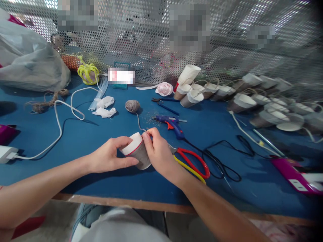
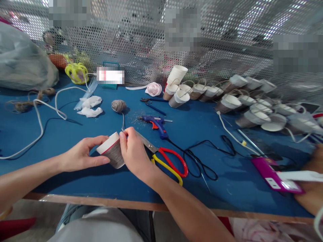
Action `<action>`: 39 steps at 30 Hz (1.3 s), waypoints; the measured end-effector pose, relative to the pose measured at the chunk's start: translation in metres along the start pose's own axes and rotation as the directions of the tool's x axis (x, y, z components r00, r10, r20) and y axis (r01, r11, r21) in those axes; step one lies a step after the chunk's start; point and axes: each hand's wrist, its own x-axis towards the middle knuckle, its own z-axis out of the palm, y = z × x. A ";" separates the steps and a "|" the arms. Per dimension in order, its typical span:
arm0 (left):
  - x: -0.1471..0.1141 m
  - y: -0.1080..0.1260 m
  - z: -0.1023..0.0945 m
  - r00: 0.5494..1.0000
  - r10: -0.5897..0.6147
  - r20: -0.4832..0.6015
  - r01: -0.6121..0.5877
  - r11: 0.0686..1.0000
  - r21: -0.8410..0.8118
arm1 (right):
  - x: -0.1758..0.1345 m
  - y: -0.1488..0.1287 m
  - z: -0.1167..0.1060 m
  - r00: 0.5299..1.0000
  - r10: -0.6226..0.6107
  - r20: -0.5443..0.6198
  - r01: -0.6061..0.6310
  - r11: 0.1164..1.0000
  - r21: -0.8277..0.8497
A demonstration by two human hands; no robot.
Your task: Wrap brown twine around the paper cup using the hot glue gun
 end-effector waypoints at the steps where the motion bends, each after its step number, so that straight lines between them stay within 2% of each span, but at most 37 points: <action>1: 0.000 0.000 0.002 0.999 -0.044 -0.008 0.044 0.999 -0.011 | -0.001 -0.001 0.002 0.999 -0.038 -0.019 0.037 0.998 -0.043; 3: 0.001 0.000 0.006 0.995 -0.097 -0.024 0.096 0.995 -0.040 | -0.003 -0.003 0.005 0.993 -0.112 -0.048 0.105 0.985 -0.134; 7: 0.002 -0.003 0.010 0.991 -0.123 -0.043 0.122 0.992 -0.043 | -0.005 -0.005 0.008 0.977 -0.209 -0.048 0.190 0.946 -0.261; 13: 0.004 -0.005 0.008 0.989 -0.140 -0.045 0.137 0.988 -0.064 | -0.004 -0.004 0.003 0.951 -0.289 -0.107 0.258 0.938 -0.233; 17: 0.004 -0.005 0.007 0.989 -0.134 -0.068 0.130 0.989 -0.070 | -0.004 -0.004 0.001 0.948 -0.292 -0.129 0.267 0.947 -0.182; 24: 0.004 -0.006 0.006 0.988 -0.151 -0.039 0.149 0.987 -0.059 | -0.004 -0.003 0.000 0.949 -0.292 -0.121 0.273 0.949 -0.156; 39: 0.003 -0.005 0.004 0.996 -0.086 0.003 0.086 0.993 -0.087 | -0.003 0.001 0.006 0.983 -0.181 -0.012 0.178 0.978 -0.109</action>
